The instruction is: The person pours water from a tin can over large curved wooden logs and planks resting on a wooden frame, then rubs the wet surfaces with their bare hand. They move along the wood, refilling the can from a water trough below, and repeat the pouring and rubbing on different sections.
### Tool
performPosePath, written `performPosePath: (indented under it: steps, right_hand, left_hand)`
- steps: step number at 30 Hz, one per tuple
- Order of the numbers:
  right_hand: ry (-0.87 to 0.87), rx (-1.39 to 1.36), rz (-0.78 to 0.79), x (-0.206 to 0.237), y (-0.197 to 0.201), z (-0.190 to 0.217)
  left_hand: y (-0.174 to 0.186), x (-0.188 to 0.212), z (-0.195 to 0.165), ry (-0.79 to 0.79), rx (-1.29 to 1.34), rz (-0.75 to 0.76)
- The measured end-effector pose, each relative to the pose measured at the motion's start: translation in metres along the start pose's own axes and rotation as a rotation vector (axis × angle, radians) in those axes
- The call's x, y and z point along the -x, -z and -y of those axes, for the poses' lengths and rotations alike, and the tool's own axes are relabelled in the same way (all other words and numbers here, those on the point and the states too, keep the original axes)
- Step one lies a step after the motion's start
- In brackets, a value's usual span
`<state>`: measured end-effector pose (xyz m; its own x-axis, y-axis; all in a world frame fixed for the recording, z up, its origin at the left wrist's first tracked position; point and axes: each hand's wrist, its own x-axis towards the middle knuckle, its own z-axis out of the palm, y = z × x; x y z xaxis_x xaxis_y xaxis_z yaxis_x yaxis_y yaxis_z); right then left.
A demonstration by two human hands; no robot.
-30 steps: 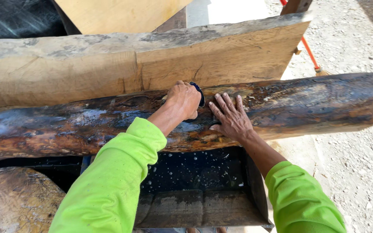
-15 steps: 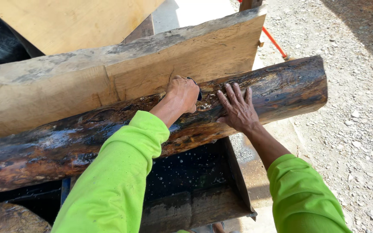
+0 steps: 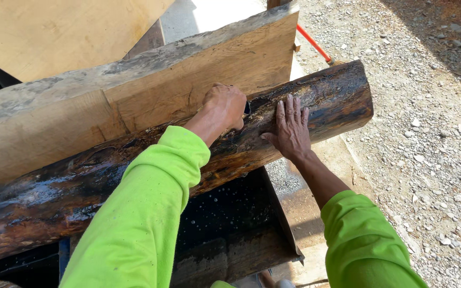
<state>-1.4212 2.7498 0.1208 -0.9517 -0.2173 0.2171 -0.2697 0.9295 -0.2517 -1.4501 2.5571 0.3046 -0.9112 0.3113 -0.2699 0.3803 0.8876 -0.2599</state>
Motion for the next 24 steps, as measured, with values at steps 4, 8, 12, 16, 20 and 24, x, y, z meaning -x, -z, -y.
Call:
performPosePath:
  steps: [4,8,12,16,20,24]
  right_hand:
    - [-0.029,-0.021,0.015,0.005,-0.001,-0.001]
    - [-0.026,-0.011,0.078,0.005,0.0,-0.001]
    - [-0.026,-0.015,0.104,0.006,0.001,-0.001]
    - [-0.046,-0.025,0.107,0.008,0.001,0.002]
    - [-0.036,-0.051,0.075,0.004,0.0,0.006]
    - [-0.051,-0.053,0.096,0.012,-0.005,0.009]
  left_hand:
    - [0.01,-0.008,-0.012,-0.043,0.008,-0.033]
    - [0.022,-0.01,-0.022,-0.042,-0.031,0.09]
    - [0.025,-0.007,-0.025,-0.077,-0.015,0.029]
    - [0.016,0.008,-0.015,-0.122,0.093,-0.076]
    - [0.011,0.044,0.008,-0.123,0.212,-0.032]
    - [0.002,0.103,0.037,-0.202,0.334,-0.057]
